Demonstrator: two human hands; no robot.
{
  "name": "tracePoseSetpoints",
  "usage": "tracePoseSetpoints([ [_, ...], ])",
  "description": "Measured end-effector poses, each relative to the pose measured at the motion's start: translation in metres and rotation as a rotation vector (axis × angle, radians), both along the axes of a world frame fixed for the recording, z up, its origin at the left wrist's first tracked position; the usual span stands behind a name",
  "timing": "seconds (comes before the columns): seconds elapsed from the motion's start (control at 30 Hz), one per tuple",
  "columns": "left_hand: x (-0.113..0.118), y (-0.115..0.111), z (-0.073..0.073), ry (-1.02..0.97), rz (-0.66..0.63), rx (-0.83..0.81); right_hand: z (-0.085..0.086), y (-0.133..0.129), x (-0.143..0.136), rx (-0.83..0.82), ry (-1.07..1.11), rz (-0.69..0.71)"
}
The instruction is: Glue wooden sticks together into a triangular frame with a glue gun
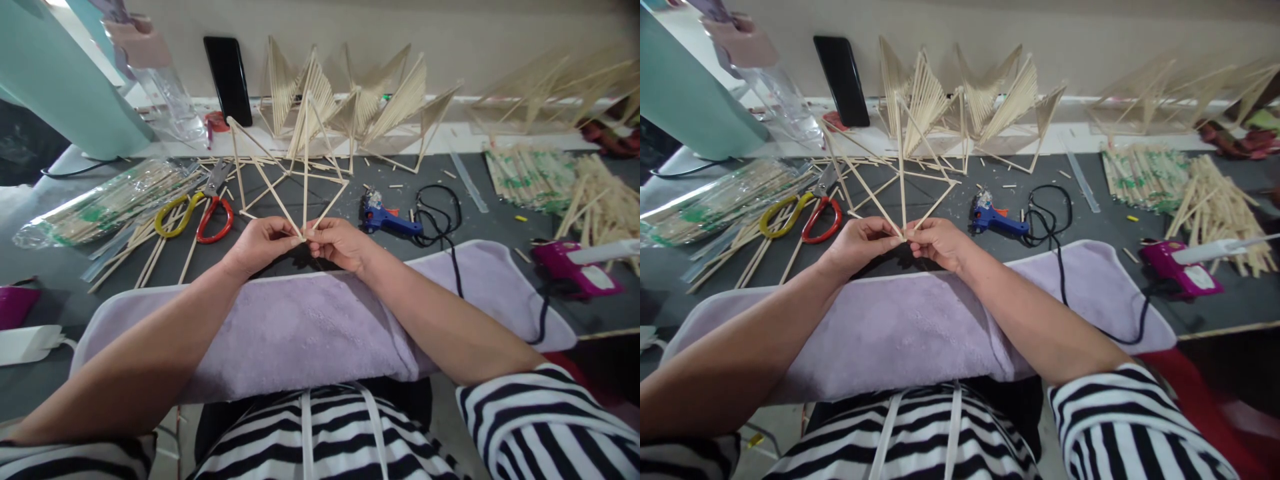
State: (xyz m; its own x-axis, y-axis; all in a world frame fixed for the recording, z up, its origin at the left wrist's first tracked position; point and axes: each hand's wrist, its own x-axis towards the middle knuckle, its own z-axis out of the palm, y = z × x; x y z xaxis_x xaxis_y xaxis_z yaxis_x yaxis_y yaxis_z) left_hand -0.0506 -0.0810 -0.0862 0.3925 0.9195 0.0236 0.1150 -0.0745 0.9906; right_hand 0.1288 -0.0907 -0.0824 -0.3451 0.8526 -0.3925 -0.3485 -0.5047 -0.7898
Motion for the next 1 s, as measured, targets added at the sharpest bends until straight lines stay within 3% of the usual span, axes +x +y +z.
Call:
tracePoseSetpoints([
  [1.0, -0.0001, -0.0009, 0.0044, -0.001, -0.009, -0.025, -0.0037, 0.0011, 0.0061, 0.003, 0.031, 0.039],
])
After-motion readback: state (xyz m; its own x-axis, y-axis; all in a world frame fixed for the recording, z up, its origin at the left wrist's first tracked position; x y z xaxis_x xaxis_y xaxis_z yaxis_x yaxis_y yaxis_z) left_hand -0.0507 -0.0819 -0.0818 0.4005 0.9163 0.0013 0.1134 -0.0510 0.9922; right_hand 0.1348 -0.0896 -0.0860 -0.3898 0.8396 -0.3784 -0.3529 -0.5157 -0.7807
